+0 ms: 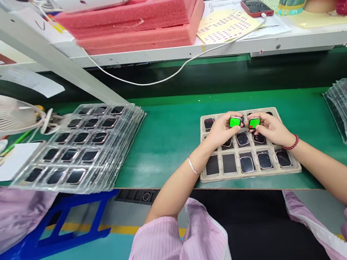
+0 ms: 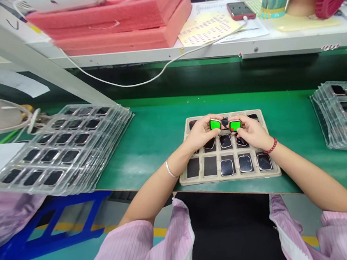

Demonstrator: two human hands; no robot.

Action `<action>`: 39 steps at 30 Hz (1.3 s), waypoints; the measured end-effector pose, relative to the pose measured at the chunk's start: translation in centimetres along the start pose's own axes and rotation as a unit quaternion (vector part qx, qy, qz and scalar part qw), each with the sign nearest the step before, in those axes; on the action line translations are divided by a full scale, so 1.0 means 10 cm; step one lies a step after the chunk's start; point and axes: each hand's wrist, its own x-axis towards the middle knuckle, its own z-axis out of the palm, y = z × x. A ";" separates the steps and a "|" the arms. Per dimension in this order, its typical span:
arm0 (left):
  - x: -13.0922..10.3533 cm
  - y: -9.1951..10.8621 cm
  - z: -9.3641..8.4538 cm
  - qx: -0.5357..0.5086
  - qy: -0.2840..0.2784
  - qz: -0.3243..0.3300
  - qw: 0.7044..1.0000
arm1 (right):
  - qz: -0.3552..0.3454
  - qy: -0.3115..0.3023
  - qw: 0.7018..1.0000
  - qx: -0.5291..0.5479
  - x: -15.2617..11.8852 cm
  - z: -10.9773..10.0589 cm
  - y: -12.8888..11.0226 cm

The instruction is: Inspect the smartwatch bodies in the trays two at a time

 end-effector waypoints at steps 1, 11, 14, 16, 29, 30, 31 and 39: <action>0.00 0.00 0.00 0.006 0.002 -0.002 1.000 | 0.002 -0.002 1.000 0.002 0.00 0.00 0.01; -0.02 0.05 0.01 0.020 0.000 -0.009 1.000 | -0.012 -0.006 0.999 -0.041 -0.01 -0.01 0.02; -0.02 0.05 0.01 0.018 0.003 -0.019 1.000 | -0.024 -0.005 0.998 -0.066 -0.02 -0.01 0.00; -0.01 0.05 0.01 0.016 0.008 -0.025 1.000 | -0.028 -0.006 0.997 -0.067 -0.02 0.00 -0.01; 0.00 0.03 0.01 -0.010 0.021 -0.019 1.000 | 0.001 -0.006 0.999 -0.041 0.01 -0.01 0.04; 0.00 0.03 0.01 -0.006 0.024 -0.022 0.999 | -0.002 -0.006 0.999 -0.041 0.00 -0.01 0.04; 0.00 0.02 0.01 -0.002 0.025 -0.025 0.999 | -0.004 -0.006 0.999 -0.041 0.00 -0.01 0.04; 0.00 0.02 0.02 -0.013 0.021 -0.041 0.999 | -0.006 0.006 0.999 -0.050 0.00 0.00 0.04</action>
